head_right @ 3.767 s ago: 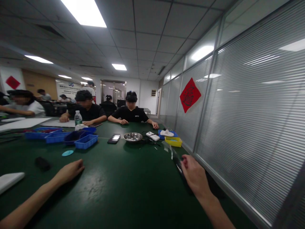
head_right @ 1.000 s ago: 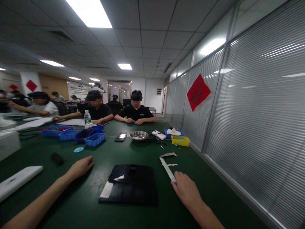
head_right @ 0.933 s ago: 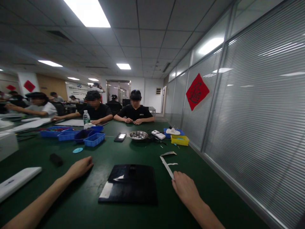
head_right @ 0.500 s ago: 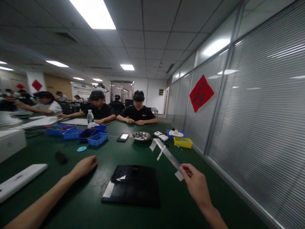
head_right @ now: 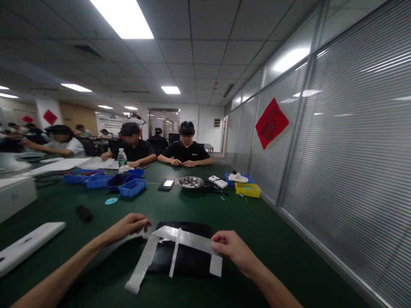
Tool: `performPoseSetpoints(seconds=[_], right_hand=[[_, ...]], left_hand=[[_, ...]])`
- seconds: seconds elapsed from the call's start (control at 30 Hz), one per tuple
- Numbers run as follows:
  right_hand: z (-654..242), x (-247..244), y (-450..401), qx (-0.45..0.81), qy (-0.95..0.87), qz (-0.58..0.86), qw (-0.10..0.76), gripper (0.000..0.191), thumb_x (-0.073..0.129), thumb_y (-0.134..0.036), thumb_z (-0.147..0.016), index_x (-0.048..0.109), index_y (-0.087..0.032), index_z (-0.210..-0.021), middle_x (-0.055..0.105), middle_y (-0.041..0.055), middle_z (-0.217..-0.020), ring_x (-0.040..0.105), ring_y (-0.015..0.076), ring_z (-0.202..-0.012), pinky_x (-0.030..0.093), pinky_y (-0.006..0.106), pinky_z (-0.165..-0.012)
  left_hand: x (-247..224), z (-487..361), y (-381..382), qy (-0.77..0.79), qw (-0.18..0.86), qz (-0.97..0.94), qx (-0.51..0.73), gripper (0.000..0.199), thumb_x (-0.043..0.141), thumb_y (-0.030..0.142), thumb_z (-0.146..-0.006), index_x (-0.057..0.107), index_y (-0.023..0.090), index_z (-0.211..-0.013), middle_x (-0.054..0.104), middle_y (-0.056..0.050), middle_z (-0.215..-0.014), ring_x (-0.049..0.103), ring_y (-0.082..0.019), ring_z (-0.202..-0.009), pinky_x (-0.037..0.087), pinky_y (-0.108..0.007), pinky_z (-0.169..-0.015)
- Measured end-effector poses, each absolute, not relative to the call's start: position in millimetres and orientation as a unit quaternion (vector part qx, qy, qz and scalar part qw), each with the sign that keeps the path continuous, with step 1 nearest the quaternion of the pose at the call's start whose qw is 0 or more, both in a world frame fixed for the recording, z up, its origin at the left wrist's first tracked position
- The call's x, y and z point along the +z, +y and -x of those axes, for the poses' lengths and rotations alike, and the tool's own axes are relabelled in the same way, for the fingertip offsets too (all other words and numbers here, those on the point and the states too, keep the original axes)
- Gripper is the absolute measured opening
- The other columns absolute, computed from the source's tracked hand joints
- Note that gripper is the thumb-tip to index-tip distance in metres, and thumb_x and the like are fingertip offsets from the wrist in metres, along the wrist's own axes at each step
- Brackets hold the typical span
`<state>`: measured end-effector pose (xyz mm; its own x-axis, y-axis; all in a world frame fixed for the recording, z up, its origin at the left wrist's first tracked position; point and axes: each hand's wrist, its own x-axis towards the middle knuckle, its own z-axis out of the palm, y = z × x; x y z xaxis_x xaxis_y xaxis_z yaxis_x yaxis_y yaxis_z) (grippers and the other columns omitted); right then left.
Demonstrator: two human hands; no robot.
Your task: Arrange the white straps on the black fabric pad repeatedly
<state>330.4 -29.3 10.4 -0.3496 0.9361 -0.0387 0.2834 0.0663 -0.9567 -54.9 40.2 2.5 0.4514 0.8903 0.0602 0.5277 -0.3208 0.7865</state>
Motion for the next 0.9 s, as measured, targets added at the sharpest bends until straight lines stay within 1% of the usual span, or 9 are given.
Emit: performPoseSetpoints(seconds=[0.07, 0.13, 0.3, 0.4, 0.57, 0.73, 0.9], right_hand=[[-328.8, 10.7, -29.7, 0.486, -0.664, 0.478, 0.308, 0.027, 0.062, -0.039, -0.077, 0.064, -0.015, -0.088, 0.065, 0.0018, -0.082, 0.057, 0.0148, -0.074, 0.042, 0.027, -0.068], [-328.3, 11.4, -30.5, 0.473, -0.671, 0.489, 0.294, 0.028, 0.060, -0.040, -0.078, 0.065, -0.015, -0.090, 0.066, 0.0032, -0.086, 0.058, 0.0167, -0.079, 0.043, 0.028, -0.071], [-327.3, 8.5, -30.7, 0.461, -0.680, 0.496, 0.281, 0.028, 0.059, -0.038, -0.078, 0.066, -0.014, -0.090, 0.066, 0.0045, -0.086, 0.058, 0.0175, -0.080, 0.044, 0.029, -0.071], [-325.5, 5.5, -30.5, 0.446, -0.682, 0.508, 0.279, 0.029, 0.060, -0.038, -0.078, 0.067, -0.013, -0.091, 0.067, 0.0057, -0.087, 0.059, 0.0185, -0.081, 0.045, 0.030, -0.072], [-322.9, 2.9, -30.9, 0.412, -0.697, 0.523, 0.266, 0.031, 0.056, -0.038, -0.080, 0.068, -0.014, -0.095, 0.068, 0.0068, -0.095, 0.061, 0.0203, -0.089, 0.045, 0.031, -0.078], [-320.8, -1.6, -30.0, 0.369, -0.711, 0.540, 0.259, 0.030, 0.055, -0.037, -0.081, 0.066, -0.015, -0.098, 0.068, 0.0066, -0.094, 0.062, 0.0192, -0.085, 0.047, 0.027, -0.069], [-319.0, -3.7, -31.5, 0.324, -0.721, 0.557, 0.255, 0.027, 0.055, -0.036, -0.081, 0.065, -0.016, -0.097, 0.066, 0.0056, -0.094, 0.060, 0.0182, -0.085, 0.046, 0.028, -0.071]], left_hand=[[4.8, 44.6, 30.8, 0.444, 0.398, -0.768, 0.235, 0.057, 0.041, 0.062, -0.083, 0.064, 0.014, -0.103, 0.064, -0.004, -0.088, 0.050, -0.012, -0.069, 0.038, -0.023, -0.059], [4.6, 35.5, 24.8, 0.428, 0.421, -0.765, 0.232, 0.056, 0.043, 0.061, -0.084, 0.065, 0.014, -0.104, 0.061, -0.003, -0.082, 0.049, -0.012, -0.067, 0.038, -0.023, -0.059], [-0.3, 21.9, 20.6, 0.410, 0.447, -0.761, 0.229, 0.044, 0.058, 0.051, -0.078, 0.065, 0.014, -0.102, 0.057, 0.000, -0.076, 0.046, -0.011, -0.065, 0.036, -0.021, -0.058], [-2.6, 19.3, 20.1, 0.401, 0.453, -0.766, 0.220, 0.041, 0.063, 0.045, -0.075, 0.064, 0.014, -0.101, 0.056, 0.002, -0.074, 0.046, -0.010, -0.065, 0.036, -0.021, -0.060], [-2.1, 18.2, 15.8, 0.401, 0.423, -0.793, 0.176, 0.046, 0.064, 0.043, -0.073, 0.059, 0.016, -0.110, 0.059, 0.002, -0.077, 0.052, -0.012, -0.068, 0.038, -0.023, -0.062], [-1.9, 16.6, 12.6, 0.418, 0.374, -0.815, 0.145, 0.045, 0.061, 0.045, -0.074, 0.060, 0.017, -0.110, 0.060, 0.001, -0.076, 0.053, -0.013, -0.067, 0.037, -0.022, -0.059], [0.1, 14.3, 10.0, 0.431, 0.327, -0.832, 0.124, 0.041, 0.058, 0.044, -0.076, 0.062, 0.021, -0.109, 0.062, 0.000, -0.082, 0.054, -0.014, -0.070, 0.037, -0.022, -0.059]])
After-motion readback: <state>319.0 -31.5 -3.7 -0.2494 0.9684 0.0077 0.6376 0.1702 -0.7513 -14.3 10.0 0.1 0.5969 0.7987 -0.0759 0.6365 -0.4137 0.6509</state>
